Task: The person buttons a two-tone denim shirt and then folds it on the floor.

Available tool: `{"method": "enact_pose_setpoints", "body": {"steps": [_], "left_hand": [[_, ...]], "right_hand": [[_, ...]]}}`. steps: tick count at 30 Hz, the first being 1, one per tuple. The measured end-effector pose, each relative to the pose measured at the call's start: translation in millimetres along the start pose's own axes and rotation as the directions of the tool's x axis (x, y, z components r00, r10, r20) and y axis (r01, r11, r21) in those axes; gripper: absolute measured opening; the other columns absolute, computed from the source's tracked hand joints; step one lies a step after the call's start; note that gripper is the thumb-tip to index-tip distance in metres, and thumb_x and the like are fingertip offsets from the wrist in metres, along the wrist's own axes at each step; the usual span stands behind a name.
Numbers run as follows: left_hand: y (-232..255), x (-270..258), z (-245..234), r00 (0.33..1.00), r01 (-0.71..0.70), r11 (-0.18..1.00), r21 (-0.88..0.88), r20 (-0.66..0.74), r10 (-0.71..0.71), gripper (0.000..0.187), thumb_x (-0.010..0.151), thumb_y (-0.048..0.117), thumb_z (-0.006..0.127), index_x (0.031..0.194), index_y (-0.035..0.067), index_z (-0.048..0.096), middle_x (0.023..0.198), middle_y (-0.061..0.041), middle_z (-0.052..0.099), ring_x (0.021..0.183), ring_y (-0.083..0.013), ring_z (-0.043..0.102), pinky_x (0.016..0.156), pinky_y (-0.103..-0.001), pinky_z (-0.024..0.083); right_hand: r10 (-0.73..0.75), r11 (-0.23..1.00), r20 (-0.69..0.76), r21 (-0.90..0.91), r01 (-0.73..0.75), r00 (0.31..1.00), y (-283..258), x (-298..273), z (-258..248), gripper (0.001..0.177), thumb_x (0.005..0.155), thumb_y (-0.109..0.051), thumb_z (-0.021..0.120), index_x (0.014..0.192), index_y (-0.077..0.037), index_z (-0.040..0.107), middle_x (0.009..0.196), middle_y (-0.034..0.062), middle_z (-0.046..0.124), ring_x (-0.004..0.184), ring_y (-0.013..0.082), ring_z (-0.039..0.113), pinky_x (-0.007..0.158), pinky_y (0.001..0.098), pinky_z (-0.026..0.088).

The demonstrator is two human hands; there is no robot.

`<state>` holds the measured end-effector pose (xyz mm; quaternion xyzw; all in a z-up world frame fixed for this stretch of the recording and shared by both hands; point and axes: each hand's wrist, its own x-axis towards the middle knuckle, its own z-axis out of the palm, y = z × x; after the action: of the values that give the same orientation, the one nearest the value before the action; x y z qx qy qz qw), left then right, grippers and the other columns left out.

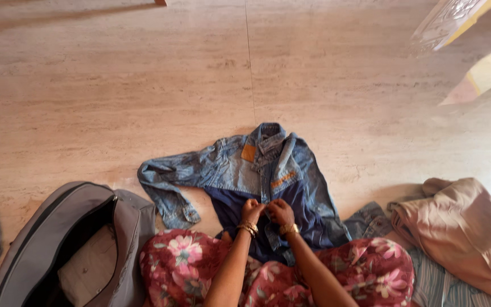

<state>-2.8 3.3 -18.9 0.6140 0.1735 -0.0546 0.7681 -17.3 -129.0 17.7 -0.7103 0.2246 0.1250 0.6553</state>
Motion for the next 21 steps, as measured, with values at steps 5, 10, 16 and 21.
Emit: {"method": "enact_pose_setpoints", "body": {"steps": [5,10,16,21], "left_hand": [[20.8,-4.8,-22.5,0.874,-0.428,0.577,0.695,0.156,0.461,0.029,0.082,0.024,0.082,0.098,0.01,0.063,0.091,-0.005,0.07,0.085,-0.0264,0.069,0.078,-0.04,0.055],[74.6,-30.8,-77.5,0.926,-0.274,0.03,0.961,0.255,0.279,0.044,0.069,0.033,0.083,0.106,0.013,0.067,0.11,-0.009,0.066,0.108,-0.0336,0.061,0.083,-0.05,0.048],[45.8,-27.6,-91.1,0.931,-0.364,-0.088,0.927,0.365,-0.008,0.024,0.088,0.026,0.071,0.106,0.011,0.076,0.116,-0.011,0.072,0.116,-0.0337,0.064,0.094,-0.043,0.054],[36.1,-56.7,-63.1,0.83,-0.434,-0.191,0.88,0.308,-0.466,0.031,0.089,0.021,0.065,0.114,0.007,0.077,0.121,-0.018,0.072,0.115,-0.0313,0.069,0.093,-0.042,0.056]], "right_hand": [[-0.51,0.383,0.087,-0.868,0.317,0.856,-23.1,-17.2,-16.3,0.026,0.093,-0.039,0.071,0.115,-0.027,0.073,0.117,0.0009,0.072,0.105,0.0236,0.069,0.091,0.0467,0.054],[-0.419,0.236,0.043,-0.959,0.154,0.907,-51.5,-27.8,-82.6,0.047,0.08,-0.05,0.076,0.122,-0.033,0.066,0.136,-0.0002,0.055,0.131,0.03,0.05,0.099,0.068,0.042],[-0.204,0.248,0.053,-0.963,0.104,0.978,-39.9,-27.5,-102.2,0.037,0.081,-0.045,0.075,0.115,-0.032,0.068,0.132,0.0002,0.059,0.128,0.0322,0.056,0.097,0.0532,0.052],[0.049,0.099,0.119,-0.989,0.114,0.992,-31.1,-30.2,-120.4,0.028,0.08,-0.037,0.075,0.108,-0.03,0.072,0.119,0.0004,0.071,0.115,0.0278,0.068,0.096,0.0471,0.055]]}}
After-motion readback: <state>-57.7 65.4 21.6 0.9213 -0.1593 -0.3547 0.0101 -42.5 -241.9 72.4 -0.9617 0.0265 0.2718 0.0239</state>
